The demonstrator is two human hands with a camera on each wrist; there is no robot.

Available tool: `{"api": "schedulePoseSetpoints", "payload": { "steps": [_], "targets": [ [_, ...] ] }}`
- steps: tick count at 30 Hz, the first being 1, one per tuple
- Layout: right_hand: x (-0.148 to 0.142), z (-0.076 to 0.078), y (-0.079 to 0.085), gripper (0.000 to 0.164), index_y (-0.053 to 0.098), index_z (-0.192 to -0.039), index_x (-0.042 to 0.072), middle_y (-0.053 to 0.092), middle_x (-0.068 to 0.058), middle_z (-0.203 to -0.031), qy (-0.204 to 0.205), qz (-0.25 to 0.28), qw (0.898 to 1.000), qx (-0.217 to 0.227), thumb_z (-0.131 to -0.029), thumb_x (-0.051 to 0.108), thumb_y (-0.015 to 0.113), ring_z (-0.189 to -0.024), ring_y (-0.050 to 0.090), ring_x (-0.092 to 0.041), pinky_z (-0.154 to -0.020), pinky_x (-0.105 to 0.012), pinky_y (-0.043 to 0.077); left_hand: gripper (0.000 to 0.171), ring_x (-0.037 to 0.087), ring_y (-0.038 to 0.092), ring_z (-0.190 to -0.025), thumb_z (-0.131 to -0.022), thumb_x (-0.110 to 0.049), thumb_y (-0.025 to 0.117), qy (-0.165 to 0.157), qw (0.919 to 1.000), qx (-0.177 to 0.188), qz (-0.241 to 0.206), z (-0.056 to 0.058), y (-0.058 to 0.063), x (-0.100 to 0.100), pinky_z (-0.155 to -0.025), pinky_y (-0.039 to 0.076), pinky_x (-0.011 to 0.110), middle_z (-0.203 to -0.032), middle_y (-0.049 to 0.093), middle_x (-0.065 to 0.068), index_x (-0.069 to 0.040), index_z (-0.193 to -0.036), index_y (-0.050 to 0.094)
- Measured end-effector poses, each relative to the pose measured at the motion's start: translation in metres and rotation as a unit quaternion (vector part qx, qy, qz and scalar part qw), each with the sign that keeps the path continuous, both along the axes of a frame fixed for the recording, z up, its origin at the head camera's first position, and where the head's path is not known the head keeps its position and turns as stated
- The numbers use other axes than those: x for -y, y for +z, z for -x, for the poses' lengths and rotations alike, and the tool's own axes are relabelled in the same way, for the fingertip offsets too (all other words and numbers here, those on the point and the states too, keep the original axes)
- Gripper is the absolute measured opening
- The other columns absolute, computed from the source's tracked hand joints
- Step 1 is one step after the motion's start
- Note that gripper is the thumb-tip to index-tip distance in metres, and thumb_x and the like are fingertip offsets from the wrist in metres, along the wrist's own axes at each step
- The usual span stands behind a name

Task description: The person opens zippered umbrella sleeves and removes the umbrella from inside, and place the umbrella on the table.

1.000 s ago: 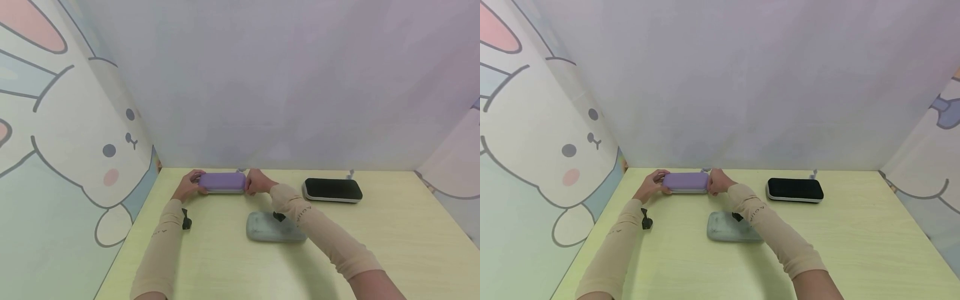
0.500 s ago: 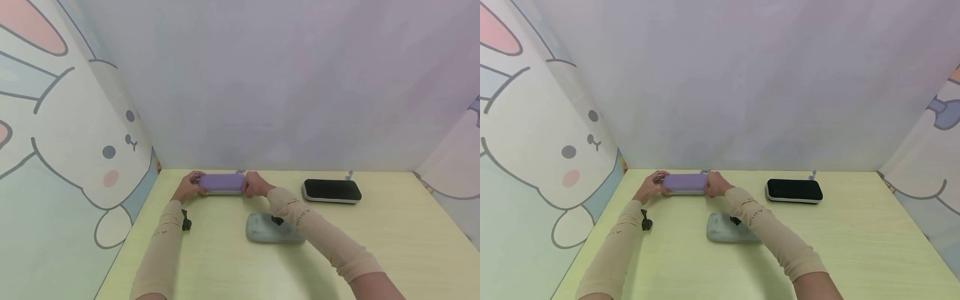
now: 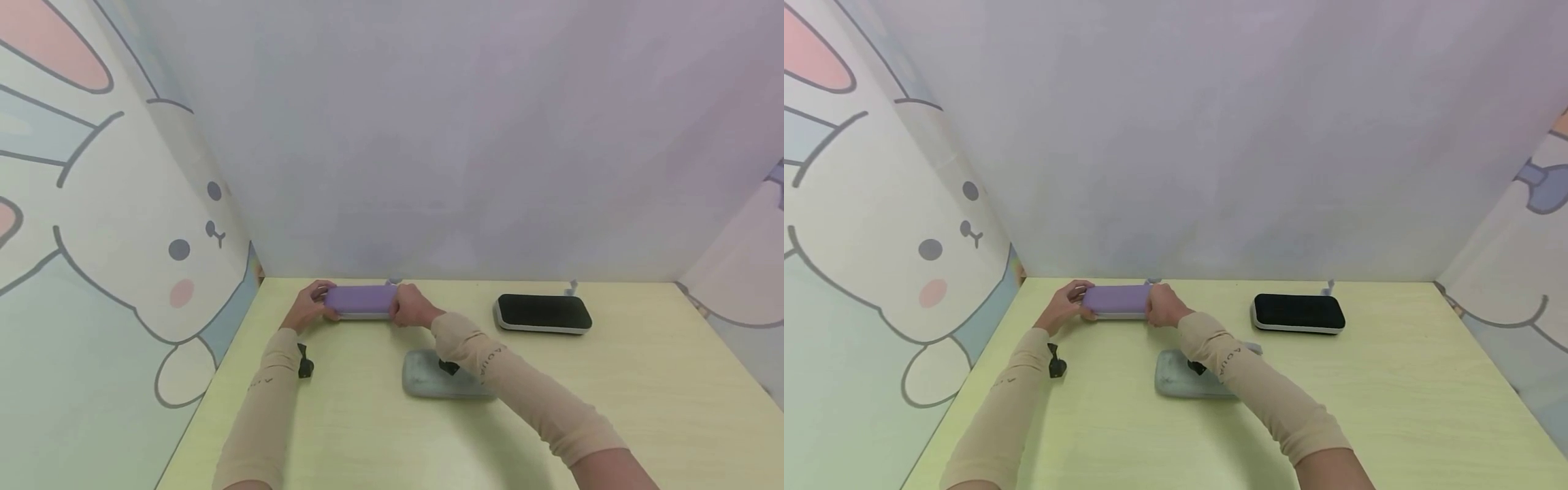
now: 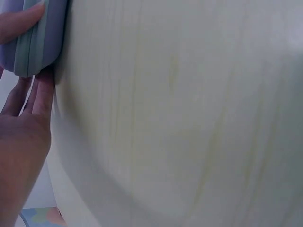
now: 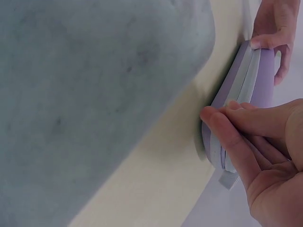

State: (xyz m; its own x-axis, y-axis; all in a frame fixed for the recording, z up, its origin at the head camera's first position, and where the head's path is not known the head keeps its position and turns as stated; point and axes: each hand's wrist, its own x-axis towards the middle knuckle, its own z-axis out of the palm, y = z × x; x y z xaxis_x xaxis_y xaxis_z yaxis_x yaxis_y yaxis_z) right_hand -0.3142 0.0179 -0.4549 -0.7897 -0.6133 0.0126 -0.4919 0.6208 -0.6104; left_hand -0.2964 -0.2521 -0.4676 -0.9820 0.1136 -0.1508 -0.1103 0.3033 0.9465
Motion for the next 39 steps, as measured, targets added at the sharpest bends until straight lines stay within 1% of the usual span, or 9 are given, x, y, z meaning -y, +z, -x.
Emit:
{"api": "schedulePoseSetpoints", "payload": {
  "steps": [4, 9, 11, 17, 23, 25, 30, 34, 39],
  "targets": [
    [0.001, -0.001, -0.001, 0.024, 0.068, -0.054, 0.0, 0.047, 0.005, -0.045, -0.004, 0.002, 1.0, -0.004, -0.059, -0.017, 0.053, -0.048, 0.037, -0.009, -0.046, -0.019, 0.033, 0.072, 0.037, 0.033, -0.134, -0.066, 0.006, 0.076, -0.001, 1.0, -0.003, 0.004, 0.0, 0.0, 0.0, -0.109, 0.025, 0.047, -0.145, 0.037, 0.021, -0.003, -0.132, 0.048],
    [0.003, -0.003, -0.002, 0.024, 0.072, -0.061, -0.001, 0.058, 0.002, -0.05, -0.02, 0.007, 1.0, -0.005, -0.058, -0.016, 0.054, -0.056, 0.052, -0.014, -0.05, -0.019, 0.04, 0.073, 0.037, 0.033, -0.134, -0.066, 0.006, 0.076, -0.001, 1.0, -0.006, 0.003, 0.002, -0.003, 0.001, -0.109, 0.025, 0.047, -0.145, 0.036, 0.021, -0.003, -0.132, 0.047],
    [0.004, -0.004, -0.002, 0.023, 0.071, -0.059, 0.0, 0.058, 0.002, -0.05, -0.021, 0.012, 1.0, -0.012, -0.058, -0.017, 0.054, -0.057, 0.054, -0.014, -0.051, -0.019, 0.041, 0.073, 0.036, 0.032, -0.134, -0.066, 0.006, 0.076, -0.002, 1.0, -0.005, -0.001, 0.003, -0.004, 0.001, -0.109, 0.025, 0.047, -0.145, 0.036, 0.021, -0.002, -0.132, 0.047],
    [0.005, -0.009, -0.001, 0.023, 0.069, -0.055, 0.0, 0.05, 0.007, -0.046, -0.009, 0.009, 0.999, -0.039, -0.062, -0.017, 0.056, -0.052, 0.045, -0.009, -0.05, -0.018, 0.037, 0.073, 0.037, 0.032, -0.134, -0.065, 0.005, 0.077, -0.001, 1.0, -0.001, 0.002, 0.005, -0.008, 0.0, -0.109, 0.024, 0.048, -0.145, 0.037, 0.021, -0.004, -0.131, 0.049],
    [0.006, -0.012, 0.002, 0.023, 0.069, -0.055, 0.0, 0.048, 0.008, -0.045, 0.002, 0.014, 0.998, -0.063, -0.064, -0.016, 0.056, -0.049, 0.042, -0.007, -0.048, -0.017, 0.034, 0.075, 0.034, 0.034, -0.134, -0.061, 0.0, 0.082, 0.01, 0.9999, -0.009, 0.007, 0.017, -0.029, 0.009, -0.11, 0.024, 0.047, -0.145, 0.039, 0.017, -0.01, -0.129, 0.051],
    [0.008, -0.012, 0.003, 0.023, 0.069, -0.055, -0.001, 0.047, 0.008, -0.045, 0.003, 0.019, 0.998, -0.063, -0.064, -0.016, 0.056, -0.048, 0.04, -0.007, -0.047, -0.017, 0.034, 0.075, 0.033, 0.035, -0.133, -0.061, -0.002, 0.082, 0.016, 0.9996, -0.014, 0.016, 0.018, -0.033, 0.011, -0.109, 0.025, 0.047, -0.145, 0.04, 0.015, -0.012, -0.128, 0.052],
    [0.016, -0.01, 0.0, 0.028, 0.062, -0.047, 0.003, 0.04, 0.008, -0.043, -0.005, 0.022, 0.998, -0.063, -0.065, -0.017, 0.054, -0.046, 0.034, -0.007, -0.045, -0.018, 0.029, 0.075, 0.034, 0.035, -0.133, -0.061, -0.003, 0.082, 0.019, 0.9994, -0.02, 0.02, 0.018, -0.034, 0.013, -0.109, 0.025, 0.049, -0.145, 0.04, 0.016, -0.014, -0.128, 0.052],
    [0.022, -0.008, -0.007, 0.029, 0.057, -0.043, 0.006, 0.036, 0.01, -0.042, 0.002, 0.032, 0.995, -0.092, -0.061, -0.016, 0.051, -0.046, 0.031, -0.006, -0.046, -0.018, 0.028, 0.075, 0.034, 0.035, -0.133, -0.061, -0.001, 0.081, 0.017, 0.9995, -0.022, 0.015, 0.018, -0.035, 0.012, -0.109, 0.025, 0.048, -0.145, 0.04, 0.016, -0.013, -0.129, 0.051],
    [0.028, -0.006, -0.012, 0.027, 0.06, -0.044, 0.005, 0.037, 0.011, -0.042, 0.009, 0.035, 0.993, -0.114, -0.06, -0.014, 0.05, -0.046, 0.032, -0.005, -0.047, -0.016, 0.029, 0.076, 0.035, 0.035, -0.133, -0.06, 0.001, 0.081, 0.021, 0.9996, -0.019, 0.01, 0.02, -0.038, 0.011, -0.109, 0.025, 0.048, -0.145, 0.04, 0.016, -0.013, -0.128, 0.052]
  ]
}}
